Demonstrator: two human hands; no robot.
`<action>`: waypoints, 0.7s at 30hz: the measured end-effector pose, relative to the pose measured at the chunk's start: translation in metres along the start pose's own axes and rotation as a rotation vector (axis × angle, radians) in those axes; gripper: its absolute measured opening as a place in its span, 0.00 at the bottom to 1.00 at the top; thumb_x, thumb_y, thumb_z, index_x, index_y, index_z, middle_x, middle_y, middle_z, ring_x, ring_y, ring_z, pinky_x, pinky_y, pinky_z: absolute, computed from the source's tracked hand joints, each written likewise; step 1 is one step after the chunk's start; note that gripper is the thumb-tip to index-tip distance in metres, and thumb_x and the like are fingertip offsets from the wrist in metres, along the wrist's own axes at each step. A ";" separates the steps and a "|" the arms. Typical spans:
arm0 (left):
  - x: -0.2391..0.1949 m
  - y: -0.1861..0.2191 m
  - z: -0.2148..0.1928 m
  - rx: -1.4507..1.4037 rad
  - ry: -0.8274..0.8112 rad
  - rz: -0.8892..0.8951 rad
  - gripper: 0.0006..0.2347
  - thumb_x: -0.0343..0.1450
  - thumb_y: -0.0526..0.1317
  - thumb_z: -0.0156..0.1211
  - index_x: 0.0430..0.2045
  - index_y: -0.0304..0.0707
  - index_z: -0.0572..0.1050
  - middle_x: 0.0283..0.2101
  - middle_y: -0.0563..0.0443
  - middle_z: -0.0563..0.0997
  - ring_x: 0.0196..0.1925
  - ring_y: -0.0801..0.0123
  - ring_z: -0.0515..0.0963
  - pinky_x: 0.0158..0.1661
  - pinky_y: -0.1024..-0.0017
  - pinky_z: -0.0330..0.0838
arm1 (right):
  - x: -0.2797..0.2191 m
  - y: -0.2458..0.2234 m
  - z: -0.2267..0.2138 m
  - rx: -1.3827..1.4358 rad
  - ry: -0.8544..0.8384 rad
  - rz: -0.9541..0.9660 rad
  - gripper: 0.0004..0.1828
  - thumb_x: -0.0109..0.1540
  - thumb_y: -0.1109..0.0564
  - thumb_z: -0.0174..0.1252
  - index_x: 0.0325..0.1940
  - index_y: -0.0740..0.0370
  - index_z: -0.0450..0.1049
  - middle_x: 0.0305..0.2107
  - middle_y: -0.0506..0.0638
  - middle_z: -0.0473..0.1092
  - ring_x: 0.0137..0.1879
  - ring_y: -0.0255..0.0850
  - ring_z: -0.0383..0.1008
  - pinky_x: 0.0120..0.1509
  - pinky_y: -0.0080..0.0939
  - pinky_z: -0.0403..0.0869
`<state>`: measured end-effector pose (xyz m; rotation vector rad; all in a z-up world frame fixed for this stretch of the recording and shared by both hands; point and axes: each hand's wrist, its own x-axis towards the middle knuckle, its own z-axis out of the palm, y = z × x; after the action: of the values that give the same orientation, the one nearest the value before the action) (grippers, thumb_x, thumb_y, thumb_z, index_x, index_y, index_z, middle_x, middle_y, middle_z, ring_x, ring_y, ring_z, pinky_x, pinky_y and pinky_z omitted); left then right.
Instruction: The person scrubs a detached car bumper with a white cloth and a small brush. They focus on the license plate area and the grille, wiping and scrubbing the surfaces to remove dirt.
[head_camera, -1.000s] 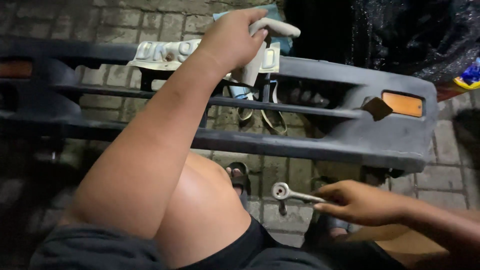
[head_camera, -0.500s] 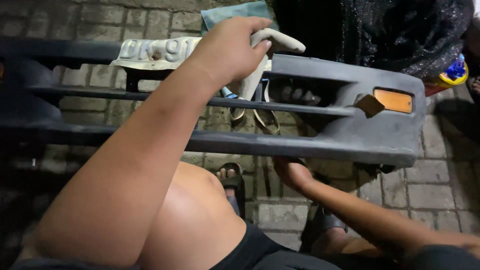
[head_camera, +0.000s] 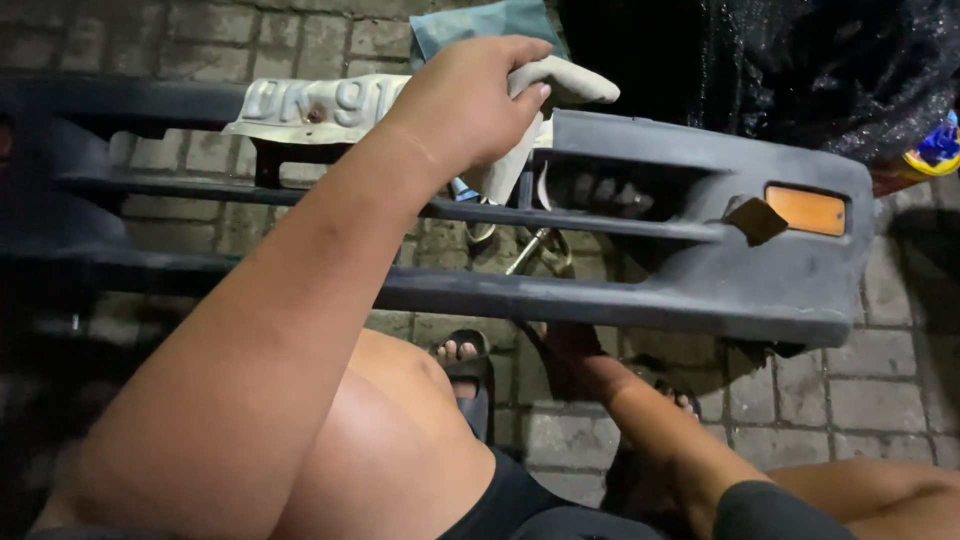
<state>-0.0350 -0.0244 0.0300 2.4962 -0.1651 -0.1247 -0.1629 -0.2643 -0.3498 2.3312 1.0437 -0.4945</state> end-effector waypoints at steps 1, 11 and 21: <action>0.002 -0.005 -0.001 0.011 0.015 0.020 0.20 0.73 0.49 0.54 0.62 0.58 0.73 0.59 0.55 0.80 0.56 0.55 0.79 0.48 0.57 0.73 | 0.004 0.000 -0.001 0.090 -0.018 0.030 0.23 0.67 0.46 0.44 0.49 0.61 0.80 0.49 0.62 0.75 0.56 0.59 0.75 0.60 0.59 0.72; 0.023 -0.035 0.006 -0.010 0.104 -0.002 0.20 0.72 0.51 0.56 0.59 0.53 0.75 0.60 0.53 0.79 0.60 0.54 0.76 0.54 0.58 0.70 | 0.017 0.007 0.032 0.483 -0.358 -0.258 0.45 0.25 0.31 0.79 0.37 0.62 0.83 0.49 0.58 0.74 0.61 0.58 0.68 0.69 0.47 0.67; 0.034 0.013 0.043 -0.409 0.074 0.234 0.16 0.76 0.47 0.50 0.60 0.56 0.73 0.45 0.55 0.84 0.42 0.74 0.79 0.40 0.76 0.70 | -0.148 0.194 -0.220 1.855 -0.256 0.080 0.52 0.62 0.29 0.20 0.65 0.68 0.72 0.56 0.65 0.77 0.56 0.56 0.80 0.61 0.54 0.77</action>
<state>-0.0083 -0.0652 0.0015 2.0544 -0.3612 0.0297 -0.0838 -0.3245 -0.0361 3.3954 0.1122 -2.3788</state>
